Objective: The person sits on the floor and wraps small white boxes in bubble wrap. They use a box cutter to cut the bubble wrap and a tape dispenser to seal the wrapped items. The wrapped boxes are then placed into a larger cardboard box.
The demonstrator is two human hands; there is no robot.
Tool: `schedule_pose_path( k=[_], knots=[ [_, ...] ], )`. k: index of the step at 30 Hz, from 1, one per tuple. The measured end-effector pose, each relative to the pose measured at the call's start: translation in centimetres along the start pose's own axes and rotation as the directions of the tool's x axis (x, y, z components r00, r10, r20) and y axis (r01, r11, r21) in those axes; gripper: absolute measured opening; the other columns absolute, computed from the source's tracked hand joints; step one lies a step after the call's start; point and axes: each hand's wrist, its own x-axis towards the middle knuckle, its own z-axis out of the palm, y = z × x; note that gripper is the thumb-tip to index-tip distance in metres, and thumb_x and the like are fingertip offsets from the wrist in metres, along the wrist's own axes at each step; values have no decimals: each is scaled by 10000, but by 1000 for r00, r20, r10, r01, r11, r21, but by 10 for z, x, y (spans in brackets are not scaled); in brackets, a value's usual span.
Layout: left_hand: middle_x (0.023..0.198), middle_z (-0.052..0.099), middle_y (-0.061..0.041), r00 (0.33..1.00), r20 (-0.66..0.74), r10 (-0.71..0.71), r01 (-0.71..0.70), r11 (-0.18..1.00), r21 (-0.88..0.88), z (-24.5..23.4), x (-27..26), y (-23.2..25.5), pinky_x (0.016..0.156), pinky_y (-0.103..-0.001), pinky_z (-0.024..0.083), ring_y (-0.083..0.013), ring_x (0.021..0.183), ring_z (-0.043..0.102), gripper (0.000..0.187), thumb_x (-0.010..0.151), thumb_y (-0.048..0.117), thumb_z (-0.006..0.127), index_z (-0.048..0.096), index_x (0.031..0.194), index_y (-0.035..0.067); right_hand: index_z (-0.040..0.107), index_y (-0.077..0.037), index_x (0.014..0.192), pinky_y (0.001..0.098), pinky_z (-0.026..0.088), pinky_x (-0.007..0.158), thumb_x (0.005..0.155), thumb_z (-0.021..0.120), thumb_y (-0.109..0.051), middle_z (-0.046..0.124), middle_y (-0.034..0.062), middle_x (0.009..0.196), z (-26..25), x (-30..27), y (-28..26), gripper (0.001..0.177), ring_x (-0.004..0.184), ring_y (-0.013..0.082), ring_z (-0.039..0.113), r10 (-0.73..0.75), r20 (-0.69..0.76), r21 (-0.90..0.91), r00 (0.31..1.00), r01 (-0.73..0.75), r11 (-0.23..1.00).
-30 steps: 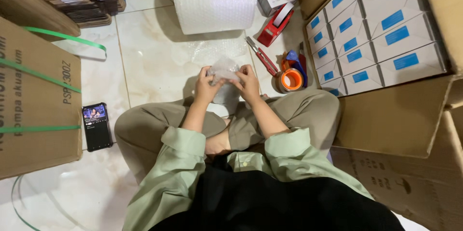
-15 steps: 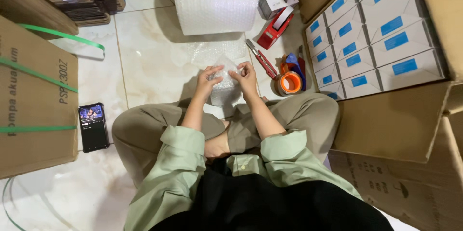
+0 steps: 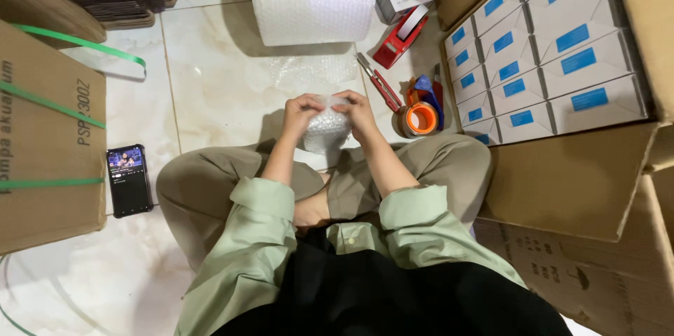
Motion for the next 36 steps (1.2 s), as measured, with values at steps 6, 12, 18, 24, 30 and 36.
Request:
schedule_pose_path(
  k=[6, 12, 18, 24, 30, 36],
  knots=[
    [763, 624, -6, 953, 97, 289, -285, 734, 616, 15, -19, 61, 795, -393, 460, -240, 791, 607, 228, 686, -1, 680, 540, 753, 166, 714, -41, 799, 310, 392, 871, 574, 650, 63, 615, 100, 866, 12, -24, -15, 256, 922, 203, 528, -257, -85, -119, 963, 247, 962],
    [873, 556, -84, 927, 321, 194, -375, 496, 783, 23, -32, 67, 1068, -460, 325, -346, 986, 528, 580, 668, 112, 767, 607, 1225, 102, 680, -36, 842, 326, 389, 832, 581, 595, 53, 538, 86, 913, 12, -26, -16, 288, 928, 201, 473, -139, -106, -70, 985, 132, 989],
    [809, 532, -42, 865, 432, 253, -501, 425, 754, 24, -37, 70, 973, -349, 433, -240, 886, 521, 290, 829, 109, 622, 655, 1111, 50, 675, -30, 992, 314, 461, 710, 590, 642, 55, 588, 106, 941, -11, -11, 5, 412, 869, 200, 529, 139, 38, 128, 990, -143, 981],
    [832, 552, -40, 790, 474, 387, -600, 337, 725, 15, -38, 49, 913, -351, 469, -245, 912, 544, 286, 844, 111, 575, 657, 1118, 90, 662, -3, 1048, 395, 504, 724, 558, 618, 42, 646, 141, 937, -19, 6, -10, 494, 842, 260, 611, 324, 191, 263, 926, -367, 892],
    [873, 587, -30, 643, 445, 624, -656, 148, 740, 3, -48, 17, 875, -340, 497, -244, 921, 585, 229, 865, 134, 610, 683, 1081, 145, 667, -153, 998, 352, 394, 609, 657, 649, -156, 642, 19, 735, -98, 109, 20, 341, 639, 190, 639, 335, -393, 437, 856, -146, 887],
    [836, 593, -38, 513, 411, 754, -677, 62, 733, 11, -41, 18, 811, -332, 553, -232, 824, 591, 192, 893, 107, 571, 716, 1013, 148, 740, -264, 861, 349, 524, 746, 718, 716, -377, 699, 57, 769, -152, 211, 80, 183, 816, 266, 676, -187, -778, -336, 600, -146, 930]
  ],
)
